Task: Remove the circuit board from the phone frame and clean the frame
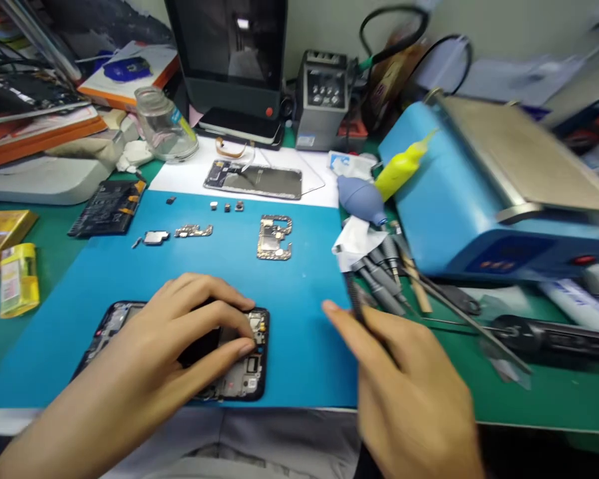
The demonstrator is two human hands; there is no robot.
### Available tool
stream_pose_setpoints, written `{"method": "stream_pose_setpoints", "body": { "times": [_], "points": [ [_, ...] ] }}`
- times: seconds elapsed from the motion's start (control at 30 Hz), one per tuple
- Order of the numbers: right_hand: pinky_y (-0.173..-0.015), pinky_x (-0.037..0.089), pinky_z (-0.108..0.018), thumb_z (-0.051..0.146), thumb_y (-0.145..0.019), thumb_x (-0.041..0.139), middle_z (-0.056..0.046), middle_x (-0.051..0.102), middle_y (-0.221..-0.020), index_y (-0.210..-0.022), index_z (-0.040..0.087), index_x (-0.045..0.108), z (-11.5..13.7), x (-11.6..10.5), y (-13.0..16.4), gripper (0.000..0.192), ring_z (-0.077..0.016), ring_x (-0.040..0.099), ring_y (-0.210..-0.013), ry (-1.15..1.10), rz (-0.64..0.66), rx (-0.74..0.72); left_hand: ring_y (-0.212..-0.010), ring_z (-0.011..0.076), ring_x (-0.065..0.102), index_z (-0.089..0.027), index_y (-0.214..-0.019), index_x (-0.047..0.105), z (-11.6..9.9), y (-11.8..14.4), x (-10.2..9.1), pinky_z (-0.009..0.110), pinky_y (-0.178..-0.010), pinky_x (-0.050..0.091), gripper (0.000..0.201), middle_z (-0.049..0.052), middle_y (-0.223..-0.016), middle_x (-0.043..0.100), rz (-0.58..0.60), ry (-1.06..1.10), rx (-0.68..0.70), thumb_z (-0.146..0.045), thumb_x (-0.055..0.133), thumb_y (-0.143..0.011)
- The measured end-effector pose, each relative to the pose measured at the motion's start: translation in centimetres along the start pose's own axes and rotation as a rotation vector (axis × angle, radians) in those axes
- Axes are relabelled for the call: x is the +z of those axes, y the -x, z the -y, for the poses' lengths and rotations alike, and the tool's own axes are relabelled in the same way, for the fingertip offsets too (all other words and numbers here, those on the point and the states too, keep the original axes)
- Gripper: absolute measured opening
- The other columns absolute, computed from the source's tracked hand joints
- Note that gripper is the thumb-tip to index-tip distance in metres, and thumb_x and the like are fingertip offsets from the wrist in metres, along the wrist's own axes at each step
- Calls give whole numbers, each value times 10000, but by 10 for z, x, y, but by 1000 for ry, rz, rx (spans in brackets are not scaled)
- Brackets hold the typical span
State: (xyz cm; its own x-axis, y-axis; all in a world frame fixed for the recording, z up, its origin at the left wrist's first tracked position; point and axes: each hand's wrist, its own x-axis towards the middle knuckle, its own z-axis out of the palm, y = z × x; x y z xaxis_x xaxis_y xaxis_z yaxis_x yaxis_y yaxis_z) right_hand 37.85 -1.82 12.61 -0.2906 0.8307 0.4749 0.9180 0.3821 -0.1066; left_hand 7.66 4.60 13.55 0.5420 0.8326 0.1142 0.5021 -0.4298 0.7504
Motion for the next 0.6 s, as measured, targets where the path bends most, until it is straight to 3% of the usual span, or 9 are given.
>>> {"method": "stream_pose_setpoints", "body": {
  "times": [0.13, 0.27, 0.4, 0.47, 0.5, 0.53, 0.6],
  "points": [
    [-1134, 451, -332, -40, -1124, 391, -114, 591, -1451, -1643, 204, 575, 7, 1, -17, 603, -214, 601, -1311, 102, 123, -88, -1253, 189, 628, -382, -1180, 694, 9, 1, 6, 359, -1043, 462, 90, -65, -1295, 700, -29, 7, 40, -340, 624, -1218],
    [-1110, 469, -298, -67, -1117, 359, -80, 631, -1472, -1644, 231, 594, 4, -6, -15, 650, -183, 628, -1304, 151, 55, -56, -1270, 211, 630, -383, -1170, 699, 16, 0, 11, 381, -1042, 453, 111, -53, -1296, 706, -28, 17, 45, -374, 604, -1227],
    [-1083, 547, -294, 180, -1220, 501, -25, 746, -1432, -1556, 255, 698, -6, -14, -40, 396, -197, 740, -1280, 152, -139, 203, -1294, 230, 610, -380, -1168, 701, 16, 2, 14, 394, -1050, 443, 148, -42, -1308, 702, -32, 36, 25, -399, 572, -1238],
    [-1023, 610, -353, 358, -1239, 488, -36, 781, -1414, -1536, 244, 722, -14, -19, -68, 394, -244, 796, -1187, 175, -186, 387, -1296, 234, 603, -375, -1158, 703, 15, 2, 14, 400, -1057, 434, 156, -39, -1306, 699, -22, 46, 16, -394, 570, -1238],
    [-1009, 620, -407, 391, -1232, 435, -76, 790, -1387, -1508, 203, 732, -19, -21, -86, 447, -288, 803, -1157, 225, -178, 469, -1291, 236, 602, -372, -1152, 705, 15, 2, 13, 403, -1057, 430, 155, -37, -1299, 698, -16, 52, 14, -386, 575, -1236],
    [-1010, 631, -461, 383, -1209, 417, -120, 773, -1442, -1569, 168, 682, -25, -22, -103, 496, -341, 791, -1215, 331, -66, 551, -1278, 238, 604, -368, -1142, 706, 14, 2, 13, 406, -1051, 427, 154, -37, -1288, 698, -11, 60, 16, -375, 582, -1233],
    [-957, 624, -530, 350, -1171, 441, -226, 759, -1423, -1530, 95, 689, -36, -23, -136, 505, -442, 775, -1231, 402, 24, 602, -1254, 240, 607, -360, -1133, 707, 13, 1, 13, 410, -1037, 425, 147, -35, -1273, 697, -12, 79, 14, -350, 594, -1226]
  ]
}}
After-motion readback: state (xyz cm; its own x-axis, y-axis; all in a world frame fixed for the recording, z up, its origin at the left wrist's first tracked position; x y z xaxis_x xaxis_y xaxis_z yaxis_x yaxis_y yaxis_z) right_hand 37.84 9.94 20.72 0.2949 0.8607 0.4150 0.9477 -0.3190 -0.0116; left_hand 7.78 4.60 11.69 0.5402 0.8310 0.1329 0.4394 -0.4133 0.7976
